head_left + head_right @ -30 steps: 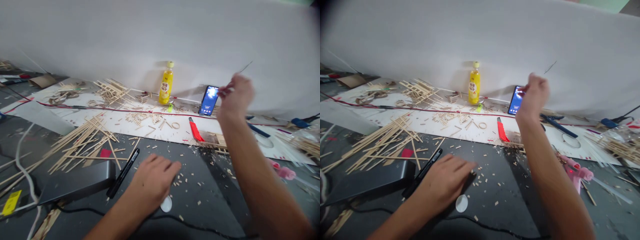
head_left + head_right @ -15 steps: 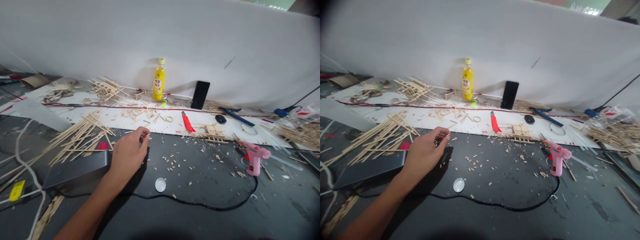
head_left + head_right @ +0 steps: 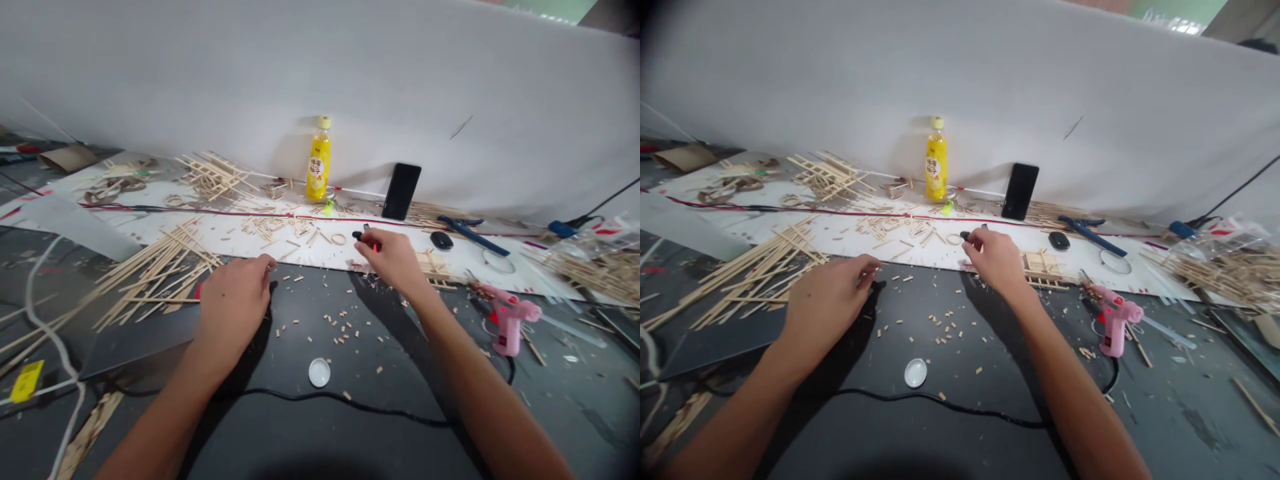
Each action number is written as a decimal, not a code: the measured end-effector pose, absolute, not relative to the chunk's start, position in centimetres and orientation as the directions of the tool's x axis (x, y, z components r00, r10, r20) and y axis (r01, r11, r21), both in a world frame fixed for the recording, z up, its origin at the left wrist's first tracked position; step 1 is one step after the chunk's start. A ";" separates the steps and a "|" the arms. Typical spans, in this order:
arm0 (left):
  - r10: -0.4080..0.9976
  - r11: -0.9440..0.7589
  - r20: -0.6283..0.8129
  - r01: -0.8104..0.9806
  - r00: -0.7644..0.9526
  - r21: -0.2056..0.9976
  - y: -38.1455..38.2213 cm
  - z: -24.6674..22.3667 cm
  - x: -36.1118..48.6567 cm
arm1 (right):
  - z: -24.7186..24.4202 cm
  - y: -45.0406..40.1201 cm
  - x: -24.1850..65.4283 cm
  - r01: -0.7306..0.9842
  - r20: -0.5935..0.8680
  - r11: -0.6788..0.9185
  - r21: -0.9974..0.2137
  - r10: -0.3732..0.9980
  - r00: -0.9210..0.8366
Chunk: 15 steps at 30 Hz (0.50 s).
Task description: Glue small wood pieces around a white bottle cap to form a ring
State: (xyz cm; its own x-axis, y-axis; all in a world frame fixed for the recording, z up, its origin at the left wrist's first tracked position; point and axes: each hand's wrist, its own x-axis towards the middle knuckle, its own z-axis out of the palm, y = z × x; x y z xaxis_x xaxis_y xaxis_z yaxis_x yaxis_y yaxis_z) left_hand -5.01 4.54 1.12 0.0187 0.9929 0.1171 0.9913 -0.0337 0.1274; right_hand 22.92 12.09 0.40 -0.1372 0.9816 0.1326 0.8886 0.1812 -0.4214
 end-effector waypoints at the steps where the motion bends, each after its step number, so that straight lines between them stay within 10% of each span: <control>1: 0.993 -0.023 0.114 0.994 0.011 0.110 4.6 1.2 -5.2 | -0.3 12.4 22.4 0.907 0.113 0.181 -0.380 0.982 -0.149; 15: 0.997 0.057 0.044 0.979 -0.067 0.196 5.3 1.2 -6.5 | 1.5 8.0 20.7 0.872 0.120 0.304 -0.384 0.953 -0.280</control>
